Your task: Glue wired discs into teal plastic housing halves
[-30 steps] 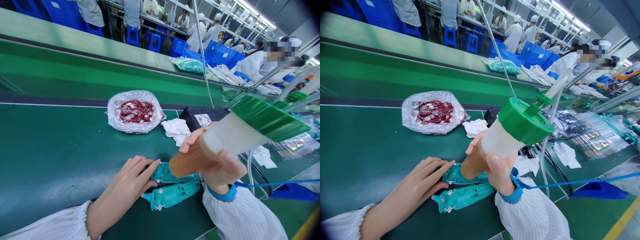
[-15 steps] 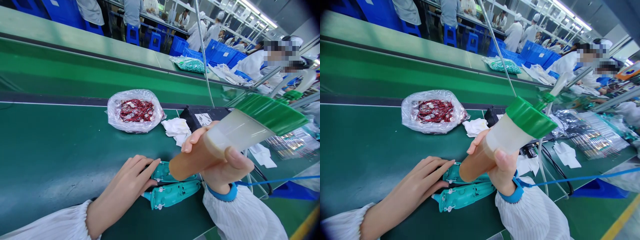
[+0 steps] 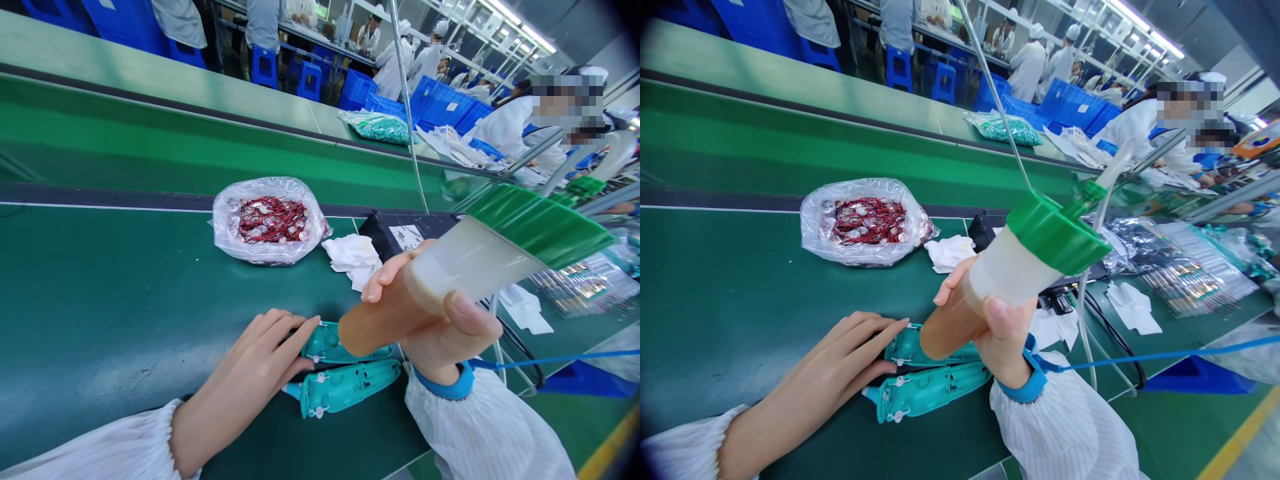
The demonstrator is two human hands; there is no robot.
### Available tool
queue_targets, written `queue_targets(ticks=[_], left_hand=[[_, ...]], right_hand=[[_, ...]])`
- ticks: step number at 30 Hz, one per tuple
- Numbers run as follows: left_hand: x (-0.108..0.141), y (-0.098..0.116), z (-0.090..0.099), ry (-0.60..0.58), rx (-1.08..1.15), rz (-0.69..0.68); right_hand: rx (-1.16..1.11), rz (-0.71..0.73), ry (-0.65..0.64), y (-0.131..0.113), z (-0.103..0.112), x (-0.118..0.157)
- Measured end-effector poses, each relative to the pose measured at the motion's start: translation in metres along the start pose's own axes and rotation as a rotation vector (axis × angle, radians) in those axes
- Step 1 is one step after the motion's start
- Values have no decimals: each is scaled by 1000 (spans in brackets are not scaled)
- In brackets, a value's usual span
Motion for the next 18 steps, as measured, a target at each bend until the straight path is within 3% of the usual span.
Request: queue_targets(ticks=[18], left_hand=[[-1, 0, 0, 7, 15, 5]], right_hand=[[2, 65, 55, -3, 2, 2]])
Point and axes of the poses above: each hand's wrist, its own x-axis away from the middle knuckle, its own z-axis out of the back of the hand, y = z × x, the point moved 10 cm from there along -x, towards the middle knuckle, and after that the axes turned 6 degrees about z, right-handed, at the moved point
